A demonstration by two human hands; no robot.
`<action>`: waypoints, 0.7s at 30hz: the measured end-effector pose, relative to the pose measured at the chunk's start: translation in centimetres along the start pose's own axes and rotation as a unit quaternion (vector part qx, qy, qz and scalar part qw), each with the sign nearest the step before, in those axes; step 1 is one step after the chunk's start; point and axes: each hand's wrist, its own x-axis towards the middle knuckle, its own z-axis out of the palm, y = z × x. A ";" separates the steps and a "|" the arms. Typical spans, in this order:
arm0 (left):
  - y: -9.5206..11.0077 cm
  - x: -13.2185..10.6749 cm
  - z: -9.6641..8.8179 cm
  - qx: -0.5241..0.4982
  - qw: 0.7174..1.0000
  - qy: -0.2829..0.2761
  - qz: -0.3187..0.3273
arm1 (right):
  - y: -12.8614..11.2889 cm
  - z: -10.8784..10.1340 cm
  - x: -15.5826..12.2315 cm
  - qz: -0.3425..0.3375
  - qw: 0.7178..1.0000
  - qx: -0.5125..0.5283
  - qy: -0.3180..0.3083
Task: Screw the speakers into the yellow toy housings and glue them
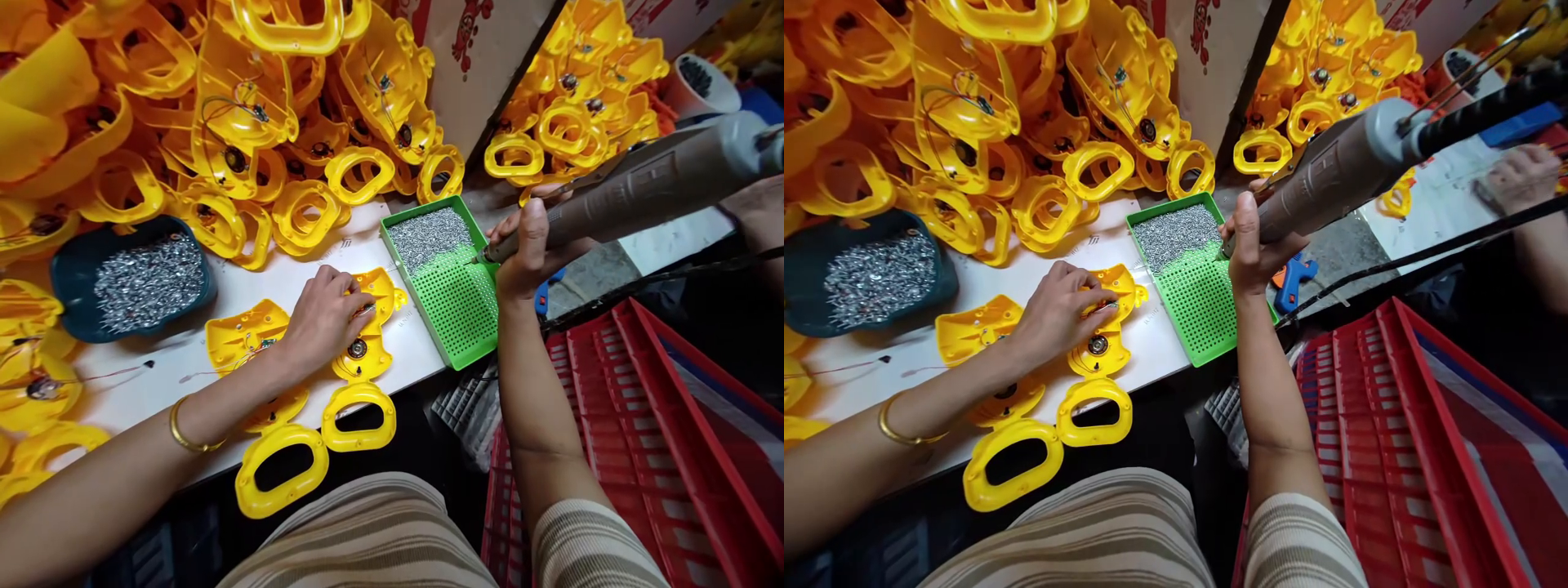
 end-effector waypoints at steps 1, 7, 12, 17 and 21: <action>0.0 0.0 0.0 0.000 1.000 -0.001 -0.002 | 0.2 0.0 0.0 0.004 1.000 -0.009 -0.001; 0.2 0.1 -0.3 -0.003 1.000 -0.001 -0.006 | 0.2 -0.2 0.1 0.031 0.999 -0.028 -0.027; 0.1 0.1 -0.2 -0.002 1.000 -0.003 -0.005 | 0.6 0.2 0.3 -0.008 0.998 0.056 -0.005; -0.1 0.0 -0.2 -0.006 1.000 -0.009 -0.006 | 0.9 0.6 0.3 -0.012 0.998 0.067 -0.011; -0.6 0.2 0.3 -0.016 1.000 -0.021 -0.003 | 0.1 0.1 0.2 -0.006 0.997 0.070 -0.009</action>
